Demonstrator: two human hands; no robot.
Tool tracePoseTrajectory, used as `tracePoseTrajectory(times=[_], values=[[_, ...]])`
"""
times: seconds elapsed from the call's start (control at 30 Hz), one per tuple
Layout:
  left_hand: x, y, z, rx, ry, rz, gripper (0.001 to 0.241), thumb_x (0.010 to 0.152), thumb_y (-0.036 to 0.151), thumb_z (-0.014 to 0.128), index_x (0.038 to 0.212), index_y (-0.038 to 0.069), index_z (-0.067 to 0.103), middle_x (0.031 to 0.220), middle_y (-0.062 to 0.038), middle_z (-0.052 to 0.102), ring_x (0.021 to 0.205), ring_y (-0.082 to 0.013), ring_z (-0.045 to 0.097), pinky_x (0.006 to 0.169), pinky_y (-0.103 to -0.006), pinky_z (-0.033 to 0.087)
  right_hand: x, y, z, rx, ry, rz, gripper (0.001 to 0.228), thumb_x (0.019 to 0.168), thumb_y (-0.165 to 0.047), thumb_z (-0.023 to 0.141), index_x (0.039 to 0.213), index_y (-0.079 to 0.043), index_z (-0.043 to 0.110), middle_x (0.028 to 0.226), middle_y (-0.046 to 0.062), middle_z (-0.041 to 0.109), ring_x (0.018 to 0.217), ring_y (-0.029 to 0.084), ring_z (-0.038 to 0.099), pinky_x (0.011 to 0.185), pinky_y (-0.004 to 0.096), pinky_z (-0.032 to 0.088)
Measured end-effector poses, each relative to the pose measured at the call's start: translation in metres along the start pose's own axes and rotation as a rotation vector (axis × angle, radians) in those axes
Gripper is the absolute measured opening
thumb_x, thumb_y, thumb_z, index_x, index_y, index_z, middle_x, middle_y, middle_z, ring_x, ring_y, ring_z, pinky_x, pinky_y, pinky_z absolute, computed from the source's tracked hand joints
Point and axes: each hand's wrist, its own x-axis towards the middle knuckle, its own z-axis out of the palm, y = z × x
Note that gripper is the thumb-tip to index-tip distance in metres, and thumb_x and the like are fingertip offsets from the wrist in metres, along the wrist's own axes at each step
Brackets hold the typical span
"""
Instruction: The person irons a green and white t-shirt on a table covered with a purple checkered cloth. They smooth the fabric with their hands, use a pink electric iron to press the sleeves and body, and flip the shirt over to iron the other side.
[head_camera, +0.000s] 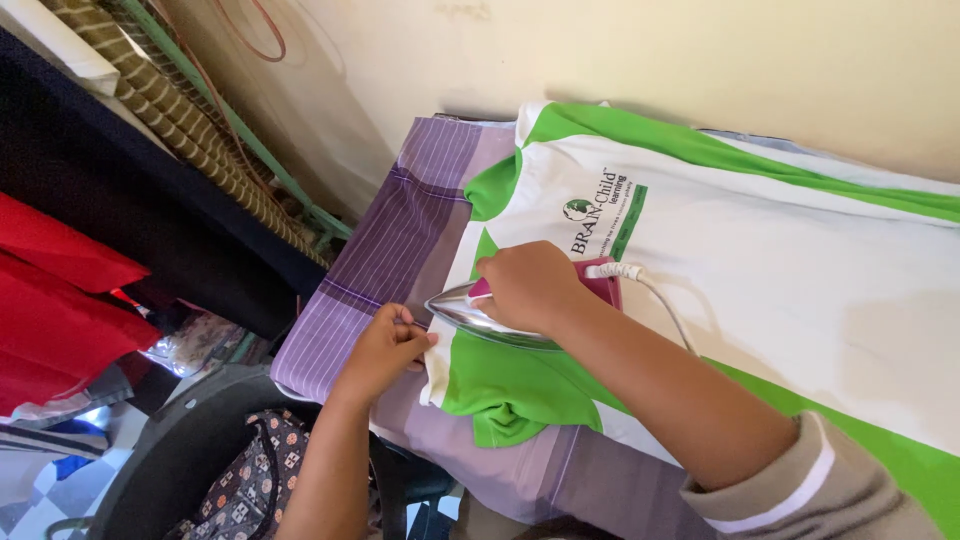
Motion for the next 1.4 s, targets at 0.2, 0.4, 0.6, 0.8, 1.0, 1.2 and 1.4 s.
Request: tracePoseTrajectory(times=[0.2,0.4,0.6,0.8,1.0,1.2,1.4], values=[[0.003,-0.001,-0.003,0.009,-0.002,-0.022,0.044,0.090,0.008,0.075,0.116,0.007,0.040,0.090,-0.013,0.072,0.065,-0.0193,0.071,0.053,-0.0315,0.064,0.036,-0.002,0.023,-0.027,0.055,-0.026,0.042,0.092,-0.038,0.065,0.116,-0.005,0.072,0.101,0.019,0.075,0.096,0.043,0.074,0.082,0.058,0.057],[0.008,-0.006,-0.005,-0.002,-0.012,-0.038,0.045,0.088,0.006,0.075,0.117,0.008,0.040,0.089,-0.010,0.070,0.063,-0.0178,0.071,0.053,-0.0292,0.064,0.052,-0.003,0.037,-0.024,0.142,-0.009,0.034,0.088,-0.035,0.068,0.104,-0.006,0.075,0.089,0.016,0.075,0.085,0.040,0.076,0.071,0.054,0.059],[0.002,0.019,-0.007,0.171,-0.054,-0.108,0.045,0.089,0.007,0.074,0.121,0.006,0.042,0.092,-0.011,0.068,0.069,-0.0195,0.071,0.059,-0.0321,0.065,-0.005,0.015,0.025,0.025,0.076,0.058,0.041,0.090,-0.038,0.067,0.107,-0.002,0.073,0.094,0.022,0.075,0.089,0.046,0.074,0.075,0.059,0.058],[0.024,0.087,-0.001,0.671,-0.121,0.043,0.035,0.086,0.018,0.078,0.114,-0.001,0.067,0.097,-0.021,0.072,0.089,-0.0329,0.072,0.071,-0.0457,0.060,-0.051,0.029,0.012,0.024,0.051,0.122,0.037,0.092,-0.034,0.064,0.113,-0.003,0.071,0.096,0.022,0.075,0.092,0.045,0.075,0.079,0.057,0.058],[0.088,0.148,0.041,1.039,0.058,0.007,0.036,0.091,0.056,0.061,0.110,0.030,0.078,0.110,0.002,0.078,0.111,-0.0245,0.072,0.092,-0.0433,0.057,-0.017,0.036,0.015,0.038,0.126,0.224,0.037,0.094,-0.036,0.062,0.107,-0.003,0.072,0.092,0.020,0.075,0.091,0.043,0.075,0.078,0.057,0.058],[0.127,0.141,0.068,1.081,0.115,0.046,0.046,0.094,0.051,0.059,0.107,0.011,0.078,0.109,-0.016,0.078,0.113,-0.0374,0.071,0.092,-0.0518,0.056,-0.005,0.037,0.017,0.003,0.186,0.245,0.035,0.097,-0.035,0.059,0.107,-0.005,0.071,0.085,0.017,0.072,0.082,0.038,0.075,0.073,0.052,0.060],[0.117,0.115,0.073,0.997,0.202,0.066,0.041,0.099,0.060,0.051,0.109,0.022,0.064,0.106,-0.005,0.074,0.113,-0.0300,0.070,0.094,-0.0481,0.053,-0.035,0.031,0.014,0.015,0.120,0.229,0.038,0.096,-0.034,0.061,0.111,-0.001,0.070,0.092,0.021,0.072,0.088,0.044,0.075,0.075,0.058,0.059]])
